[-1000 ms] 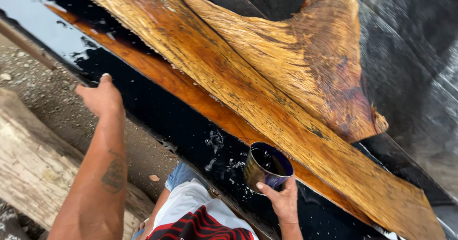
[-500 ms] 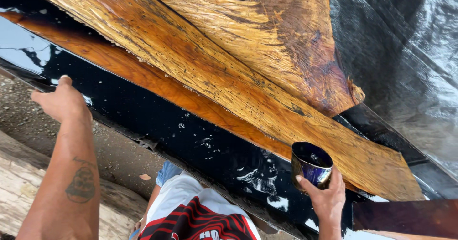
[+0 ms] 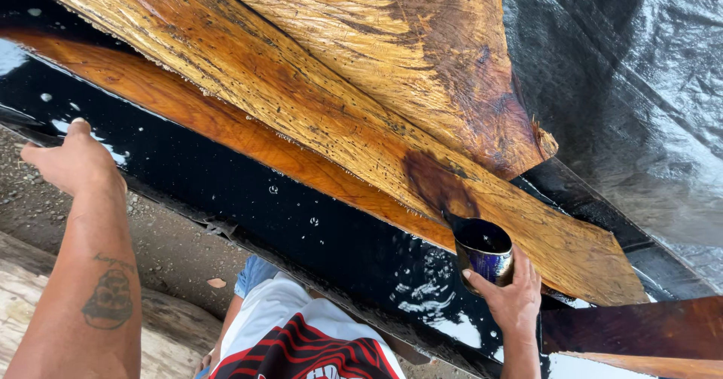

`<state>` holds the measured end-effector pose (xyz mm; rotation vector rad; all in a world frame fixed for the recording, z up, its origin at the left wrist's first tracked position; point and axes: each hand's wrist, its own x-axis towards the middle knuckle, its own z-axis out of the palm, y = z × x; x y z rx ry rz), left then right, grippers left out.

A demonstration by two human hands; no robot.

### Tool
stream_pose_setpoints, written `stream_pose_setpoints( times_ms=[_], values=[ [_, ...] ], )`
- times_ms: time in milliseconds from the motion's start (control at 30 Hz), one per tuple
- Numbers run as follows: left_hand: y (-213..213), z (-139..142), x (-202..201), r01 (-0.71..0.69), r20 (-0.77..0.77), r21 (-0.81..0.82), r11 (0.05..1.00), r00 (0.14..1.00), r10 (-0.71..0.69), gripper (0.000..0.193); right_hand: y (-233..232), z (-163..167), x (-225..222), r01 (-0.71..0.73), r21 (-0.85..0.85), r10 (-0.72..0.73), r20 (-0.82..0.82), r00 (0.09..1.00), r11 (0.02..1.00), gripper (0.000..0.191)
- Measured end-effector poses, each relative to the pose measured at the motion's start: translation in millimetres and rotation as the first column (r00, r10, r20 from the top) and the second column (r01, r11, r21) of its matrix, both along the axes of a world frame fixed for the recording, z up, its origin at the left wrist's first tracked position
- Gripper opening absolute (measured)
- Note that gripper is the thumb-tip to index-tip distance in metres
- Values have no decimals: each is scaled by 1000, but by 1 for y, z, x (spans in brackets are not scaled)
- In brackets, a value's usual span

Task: The person stands beside a long trough holding large wood slabs and repeatedly scoops water from the trough with a metal cup, pouring it over the surface of the wood. They move along the slabs, wetting different sections and tilting the cup to spread the water across the grain.

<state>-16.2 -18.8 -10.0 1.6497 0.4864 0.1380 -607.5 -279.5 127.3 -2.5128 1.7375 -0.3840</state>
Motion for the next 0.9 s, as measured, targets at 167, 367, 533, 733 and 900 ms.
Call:
stream_pose_setpoints(
  times_ms=[167,367,533,733,900],
  values=[
    [4,-4,2,0,-1,25,1000,1000,0,69,6,4,18,-108,-39,109,17,994,993,98],
    [12,-3,5,-8,-6,51,999,1000,9,68,14,9,52,-206,-23,207,11,978,978,95],
    [22,-1,9,-6,-89,109,994,996,16,65,28,19,89,-237,28,239,-47,970,971,98],
    [43,-5,23,-14,-107,242,970,993,41,73,50,26,154,-352,54,354,-49,934,934,98],
    [63,-11,35,-43,-124,256,966,989,77,75,65,23,214,-408,80,414,-80,907,910,99]
  ],
)
